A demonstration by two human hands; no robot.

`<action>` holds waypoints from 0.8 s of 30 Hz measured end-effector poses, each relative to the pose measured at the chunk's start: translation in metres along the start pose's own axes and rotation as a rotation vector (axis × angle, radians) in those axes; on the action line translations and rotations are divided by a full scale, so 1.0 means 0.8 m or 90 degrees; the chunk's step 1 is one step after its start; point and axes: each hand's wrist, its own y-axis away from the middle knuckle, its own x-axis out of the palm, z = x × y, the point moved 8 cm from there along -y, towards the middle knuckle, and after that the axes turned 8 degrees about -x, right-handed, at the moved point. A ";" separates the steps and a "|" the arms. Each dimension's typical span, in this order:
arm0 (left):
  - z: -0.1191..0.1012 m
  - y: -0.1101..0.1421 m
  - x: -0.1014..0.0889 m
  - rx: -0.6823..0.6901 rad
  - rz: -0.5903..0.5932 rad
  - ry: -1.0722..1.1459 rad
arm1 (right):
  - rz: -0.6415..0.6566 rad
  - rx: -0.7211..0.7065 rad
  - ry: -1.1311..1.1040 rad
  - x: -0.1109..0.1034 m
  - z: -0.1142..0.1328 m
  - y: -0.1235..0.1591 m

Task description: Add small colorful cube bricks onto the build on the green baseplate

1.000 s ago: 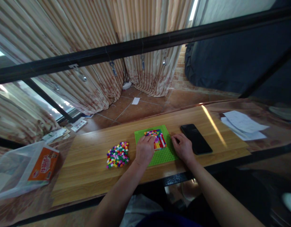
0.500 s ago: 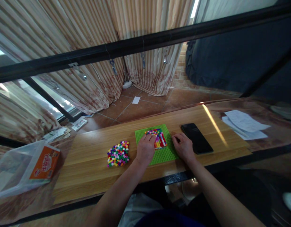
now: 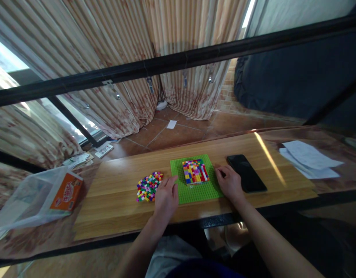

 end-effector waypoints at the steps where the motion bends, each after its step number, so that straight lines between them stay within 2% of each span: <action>1: 0.010 0.008 -0.009 -0.013 0.000 -0.002 | 0.000 0.000 0.002 0.000 0.000 0.000; 5: 0.051 0.037 -0.040 -0.076 0.004 -0.025 | 0.002 0.002 0.009 -0.001 -0.002 0.003; 9: 0.069 0.059 -0.054 -0.078 0.023 -0.041 | -0.005 -0.005 0.020 -0.001 -0.004 0.004; 18: 0.075 0.063 -0.045 -0.086 0.010 -0.132 | -0.006 -0.017 0.050 -0.002 -0.005 0.004; 24: 0.079 0.063 -0.049 -0.095 0.001 -0.151 | -0.001 -0.018 0.049 0.000 -0.007 0.005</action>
